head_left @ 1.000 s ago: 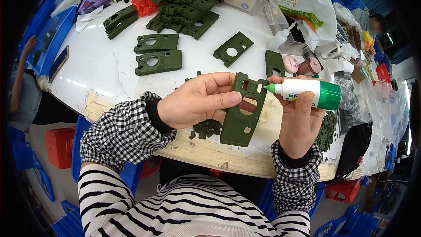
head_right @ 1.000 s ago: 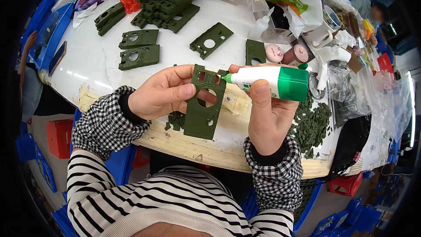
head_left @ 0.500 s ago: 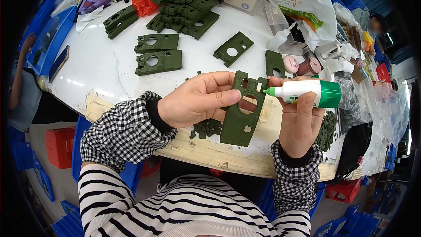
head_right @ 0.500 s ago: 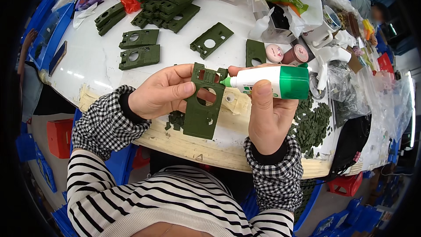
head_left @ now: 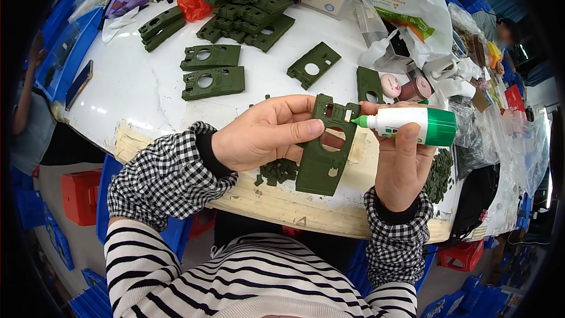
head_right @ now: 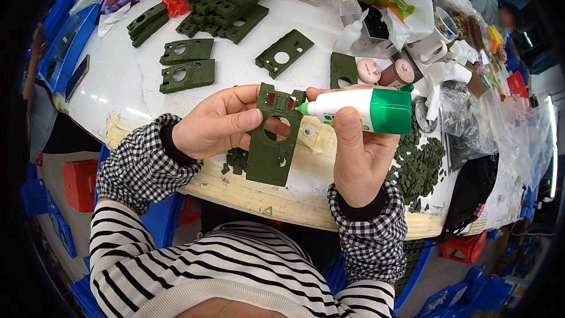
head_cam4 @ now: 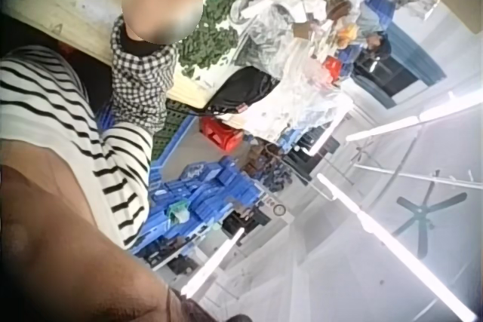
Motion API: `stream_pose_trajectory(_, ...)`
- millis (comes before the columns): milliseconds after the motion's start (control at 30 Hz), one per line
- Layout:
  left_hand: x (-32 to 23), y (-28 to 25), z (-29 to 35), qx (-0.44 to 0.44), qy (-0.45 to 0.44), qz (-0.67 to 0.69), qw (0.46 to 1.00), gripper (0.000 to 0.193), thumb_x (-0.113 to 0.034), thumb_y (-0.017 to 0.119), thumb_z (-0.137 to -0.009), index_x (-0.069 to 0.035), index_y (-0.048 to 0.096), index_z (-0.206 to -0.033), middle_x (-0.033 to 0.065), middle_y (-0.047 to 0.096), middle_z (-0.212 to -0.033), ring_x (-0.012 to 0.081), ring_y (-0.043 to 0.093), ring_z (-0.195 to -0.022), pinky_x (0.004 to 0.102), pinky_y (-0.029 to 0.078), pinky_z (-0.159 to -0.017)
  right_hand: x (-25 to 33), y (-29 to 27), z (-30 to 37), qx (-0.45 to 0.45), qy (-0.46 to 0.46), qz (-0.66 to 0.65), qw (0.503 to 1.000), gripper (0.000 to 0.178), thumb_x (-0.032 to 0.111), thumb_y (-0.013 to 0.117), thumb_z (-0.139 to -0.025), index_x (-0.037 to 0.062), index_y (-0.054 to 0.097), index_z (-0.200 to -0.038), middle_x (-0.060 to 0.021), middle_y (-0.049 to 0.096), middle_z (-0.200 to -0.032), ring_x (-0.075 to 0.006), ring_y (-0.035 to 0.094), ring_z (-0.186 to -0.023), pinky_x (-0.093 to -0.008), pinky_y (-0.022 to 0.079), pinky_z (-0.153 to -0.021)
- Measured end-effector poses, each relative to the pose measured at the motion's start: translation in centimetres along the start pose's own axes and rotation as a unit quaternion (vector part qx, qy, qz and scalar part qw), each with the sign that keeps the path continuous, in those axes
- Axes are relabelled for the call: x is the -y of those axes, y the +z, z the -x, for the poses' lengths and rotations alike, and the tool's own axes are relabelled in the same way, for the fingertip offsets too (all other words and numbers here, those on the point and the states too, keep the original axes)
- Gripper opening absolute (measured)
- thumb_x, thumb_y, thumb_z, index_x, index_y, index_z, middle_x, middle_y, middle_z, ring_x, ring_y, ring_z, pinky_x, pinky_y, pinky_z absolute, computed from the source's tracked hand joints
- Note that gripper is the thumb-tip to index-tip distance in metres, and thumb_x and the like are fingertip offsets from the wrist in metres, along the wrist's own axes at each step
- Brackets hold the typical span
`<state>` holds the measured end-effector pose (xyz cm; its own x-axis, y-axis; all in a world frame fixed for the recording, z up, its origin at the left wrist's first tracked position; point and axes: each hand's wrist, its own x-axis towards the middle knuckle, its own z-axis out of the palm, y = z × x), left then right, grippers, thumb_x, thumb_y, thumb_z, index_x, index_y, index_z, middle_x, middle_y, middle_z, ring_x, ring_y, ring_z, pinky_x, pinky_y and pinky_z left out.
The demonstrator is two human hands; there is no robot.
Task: Applying glue to toy tank components and assembling them on a production table.
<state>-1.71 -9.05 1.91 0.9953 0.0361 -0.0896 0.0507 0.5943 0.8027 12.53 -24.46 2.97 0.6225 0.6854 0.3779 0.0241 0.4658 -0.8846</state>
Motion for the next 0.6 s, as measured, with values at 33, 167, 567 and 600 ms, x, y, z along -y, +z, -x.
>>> stream_pose_trajectory(33,0.0,0.0,0.0,-0.001,0.000,0.000,1.000,0.044,-0.024,0.049,-0.097,-0.001,0.039,-0.133,0.0138,0.057,-0.119,0.0189,0.059,-0.109,0.0350,0.052,-0.089,0.0,0.0,0.0,0.001,0.000,-0.001,1.000,0.025,0.021,0.058,-0.094,0.0002,0.055,-0.106,-0.0116,0.062,-0.100,-0.0242,0.064,-0.095,-0.0345,0.048,-0.086)
stream_pose_trajectory(167,0.0,0.1,0.0,-0.001,-0.001,0.002,1.000,0.044,-0.024,0.049,-0.097,-0.001,0.039,-0.133,0.0139,0.057,-0.119,0.0191,0.059,-0.109,0.0351,0.052,-0.089,-0.1,-0.1,0.1,0.001,-0.001,-0.013,1.000,0.024,0.020,0.056,-0.094,0.0004,0.054,-0.109,-0.0117,0.061,-0.101,-0.0248,0.064,-0.096,-0.0352,0.049,-0.086)
stream_pose_trajectory(567,0.0,-0.4,0.1,0.008,0.065,0.001,0.998,0.047,-0.023,0.051,-0.095,-0.002,0.035,-0.134,0.0194,0.045,-0.135,0.0285,0.049,-0.123,0.0430,0.046,-0.098,0.3,-1.2,-0.4,-0.044,0.057,-0.181,0.981,0.035,0.031,0.044,-0.099,0.0034,0.044,-0.121,-0.0178,0.062,-0.101,-0.0287,0.064,-0.096,-0.0428,0.053,-0.087)
stream_pose_trajectory(600,-0.1,-0.6,0.2,0.004,0.070,0.002,0.998,0.052,-0.027,0.056,-0.093,-0.003,0.035,-0.133,0.0195,0.045,-0.134,0.0313,0.049,-0.123,0.0444,0.045,-0.099,0.2,-1.2,-0.6,-0.046,0.056,-0.179,0.981,0.036,0.031,0.044,-0.099,0.0035,0.043,-0.122,-0.0174,0.062,-0.101,-0.0282,0.064,-0.095,-0.0428,0.053,-0.087)
